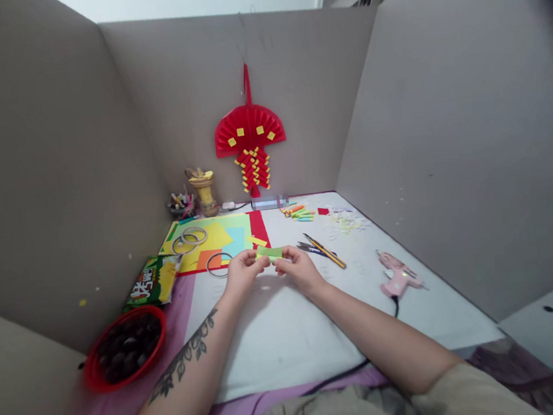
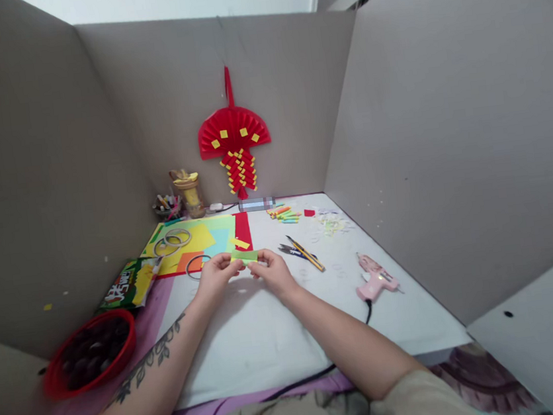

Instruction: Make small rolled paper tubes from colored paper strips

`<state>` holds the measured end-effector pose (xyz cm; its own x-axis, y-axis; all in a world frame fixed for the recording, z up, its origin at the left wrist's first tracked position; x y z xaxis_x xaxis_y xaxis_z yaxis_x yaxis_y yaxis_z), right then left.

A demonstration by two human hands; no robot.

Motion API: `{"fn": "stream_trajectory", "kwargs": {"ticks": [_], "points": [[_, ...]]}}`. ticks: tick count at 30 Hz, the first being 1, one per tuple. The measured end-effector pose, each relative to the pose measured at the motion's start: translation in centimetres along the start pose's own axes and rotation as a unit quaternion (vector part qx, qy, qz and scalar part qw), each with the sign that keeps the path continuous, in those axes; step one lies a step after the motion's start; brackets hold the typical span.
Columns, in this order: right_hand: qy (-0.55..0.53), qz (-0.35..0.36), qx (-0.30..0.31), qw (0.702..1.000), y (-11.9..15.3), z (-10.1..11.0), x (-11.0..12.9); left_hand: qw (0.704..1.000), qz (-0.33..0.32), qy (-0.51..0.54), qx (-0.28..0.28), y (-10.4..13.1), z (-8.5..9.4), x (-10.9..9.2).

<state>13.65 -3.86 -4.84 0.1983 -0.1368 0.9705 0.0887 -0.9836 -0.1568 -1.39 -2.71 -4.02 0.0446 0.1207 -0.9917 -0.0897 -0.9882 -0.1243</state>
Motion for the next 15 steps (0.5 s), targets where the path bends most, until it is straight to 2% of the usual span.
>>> {"fn": "stream_trajectory", "kwargs": {"ticks": [7,12,15], "points": [[0.021,-0.024,-0.019,0.999,-0.15,0.37,-0.33,0.999,-0.029,-0.004,0.031,0.25,-0.08,-0.5],[0.014,-0.049,-0.018,0.999,-0.33,0.55,-0.71,0.999,-0.018,0.004,0.045,0.34,-0.3,-0.79],[-0.003,-0.045,-0.007,0.999,-0.36,0.59,-0.63,0.999,-0.008,0.0,0.032,0.34,-0.28,-0.95]]}}
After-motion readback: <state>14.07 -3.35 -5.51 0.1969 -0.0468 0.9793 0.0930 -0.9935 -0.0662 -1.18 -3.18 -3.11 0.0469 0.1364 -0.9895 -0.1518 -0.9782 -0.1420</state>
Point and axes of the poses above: each hand's wrist, its own y-axis away from the middle knuckle, its own z-axis out of the back of the hand, x = y × z, the point moved 3 cm from there along -y, towards the middle knuckle, and after that the axes turned 2 degrees about -z, right-handed, at the moved point
